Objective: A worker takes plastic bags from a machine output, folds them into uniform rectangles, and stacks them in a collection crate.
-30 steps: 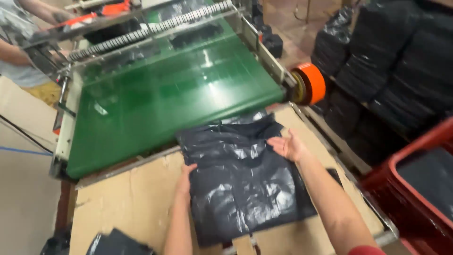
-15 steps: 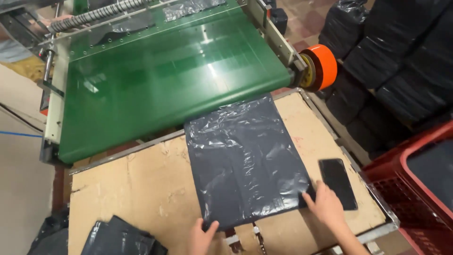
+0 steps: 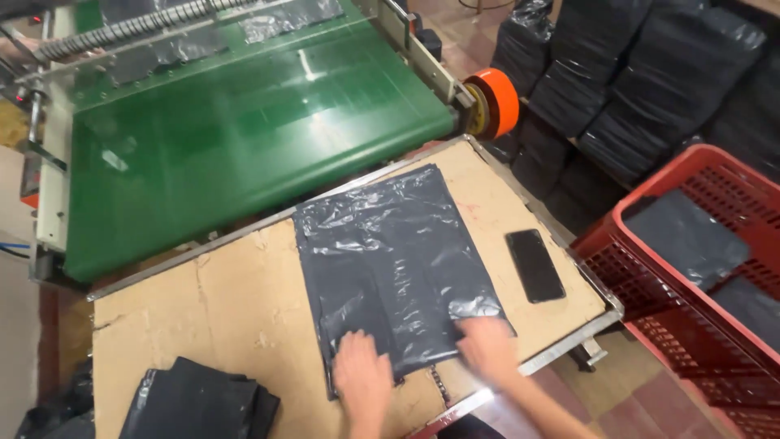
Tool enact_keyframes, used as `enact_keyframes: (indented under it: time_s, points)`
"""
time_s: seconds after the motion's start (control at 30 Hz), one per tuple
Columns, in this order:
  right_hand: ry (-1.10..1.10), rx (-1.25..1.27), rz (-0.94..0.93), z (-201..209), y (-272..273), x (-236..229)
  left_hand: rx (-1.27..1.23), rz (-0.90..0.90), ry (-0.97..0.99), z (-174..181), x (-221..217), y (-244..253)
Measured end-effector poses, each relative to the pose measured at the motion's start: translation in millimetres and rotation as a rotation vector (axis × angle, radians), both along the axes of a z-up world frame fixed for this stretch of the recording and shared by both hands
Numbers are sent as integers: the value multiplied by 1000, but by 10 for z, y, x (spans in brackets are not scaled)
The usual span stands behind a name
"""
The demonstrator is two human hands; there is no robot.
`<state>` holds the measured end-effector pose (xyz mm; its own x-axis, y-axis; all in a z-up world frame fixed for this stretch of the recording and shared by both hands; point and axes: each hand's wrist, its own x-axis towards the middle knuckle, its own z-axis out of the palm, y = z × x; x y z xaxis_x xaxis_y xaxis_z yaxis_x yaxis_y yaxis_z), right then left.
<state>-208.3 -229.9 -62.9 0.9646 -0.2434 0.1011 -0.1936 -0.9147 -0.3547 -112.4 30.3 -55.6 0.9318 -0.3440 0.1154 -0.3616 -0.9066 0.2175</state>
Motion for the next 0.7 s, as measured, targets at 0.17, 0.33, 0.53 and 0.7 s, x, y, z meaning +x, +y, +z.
enact_keyframes:
  time_s: [0.17, 0.33, 0.53, 0.7]
  points:
    - [51, -50, 383, 178, 207, 158, 162, -211, -210, -247, 64, -102]
    - [-20, -439, -57, 129, -259, 691, 289, 266, -131, -91, 603, -144]
    - [-11, -103, 451, 215, -219, 1739, 61, -261, -65, -31, 1517, -509]
    - [-153, -413, -104, -44, -1254, 2612, 85, -97, -83, 243, 2015, -445]
